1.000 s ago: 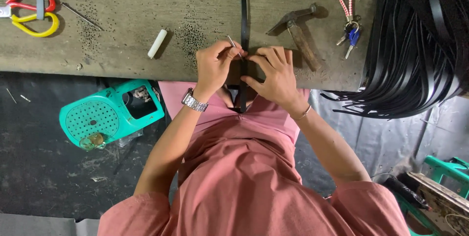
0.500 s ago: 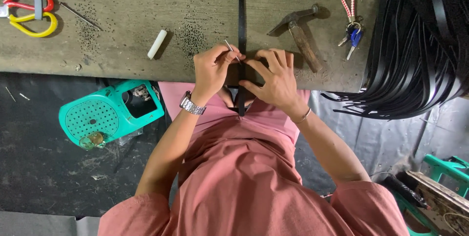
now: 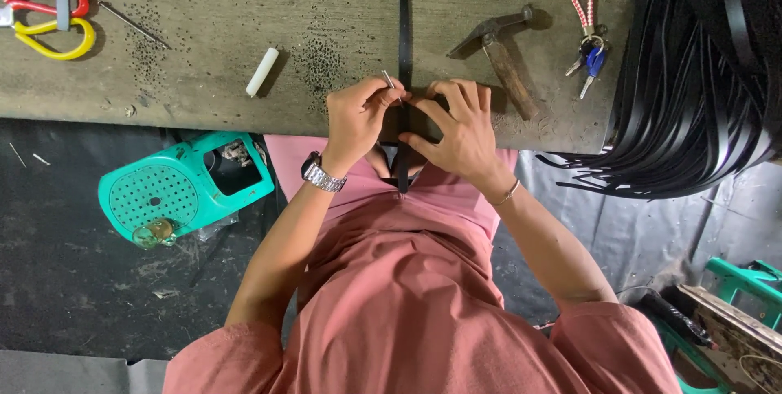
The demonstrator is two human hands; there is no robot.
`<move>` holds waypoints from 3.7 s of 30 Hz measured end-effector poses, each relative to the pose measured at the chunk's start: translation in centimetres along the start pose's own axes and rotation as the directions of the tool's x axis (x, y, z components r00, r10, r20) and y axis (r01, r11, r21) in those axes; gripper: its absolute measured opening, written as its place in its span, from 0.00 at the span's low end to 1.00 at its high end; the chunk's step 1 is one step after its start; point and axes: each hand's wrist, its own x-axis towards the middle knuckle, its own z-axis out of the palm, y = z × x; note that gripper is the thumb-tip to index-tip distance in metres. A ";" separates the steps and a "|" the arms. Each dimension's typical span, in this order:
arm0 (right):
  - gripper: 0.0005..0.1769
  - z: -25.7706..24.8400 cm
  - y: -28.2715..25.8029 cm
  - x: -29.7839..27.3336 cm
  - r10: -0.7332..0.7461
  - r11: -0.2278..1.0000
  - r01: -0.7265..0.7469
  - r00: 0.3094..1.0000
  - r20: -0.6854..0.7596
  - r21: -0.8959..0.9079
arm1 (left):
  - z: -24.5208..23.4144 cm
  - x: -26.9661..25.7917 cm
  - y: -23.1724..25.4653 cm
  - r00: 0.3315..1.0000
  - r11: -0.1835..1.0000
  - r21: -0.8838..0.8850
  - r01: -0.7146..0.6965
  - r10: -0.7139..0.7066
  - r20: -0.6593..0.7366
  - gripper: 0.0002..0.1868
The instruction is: Punching a series of holes into a long leather strap using a hand punch and a hammer on a workbench.
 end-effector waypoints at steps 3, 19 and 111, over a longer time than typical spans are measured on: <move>0.22 0.0 0.0 -0.1 0.009 1.000 -0.009 1.000 0.025 -0.004 | 0.2 -0.1 -0.3 1.000 1.000 0.013 -0.012 0.012 -0.006 0.04; 0.20 -3.9 3.8 -0.4 0.530 0.759 -0.433 0.845 0.075 -0.486 | -0.2 -0.9 -1.0 0.928 0.921 0.160 -0.356 0.329 0.172 0.04; 0.23 -4.7 3.8 0.3 0.662 0.719 -0.571 0.737 0.138 -0.397 | 0.6 -0.5 -2.4 0.947 0.921 0.226 -0.317 0.296 0.123 0.08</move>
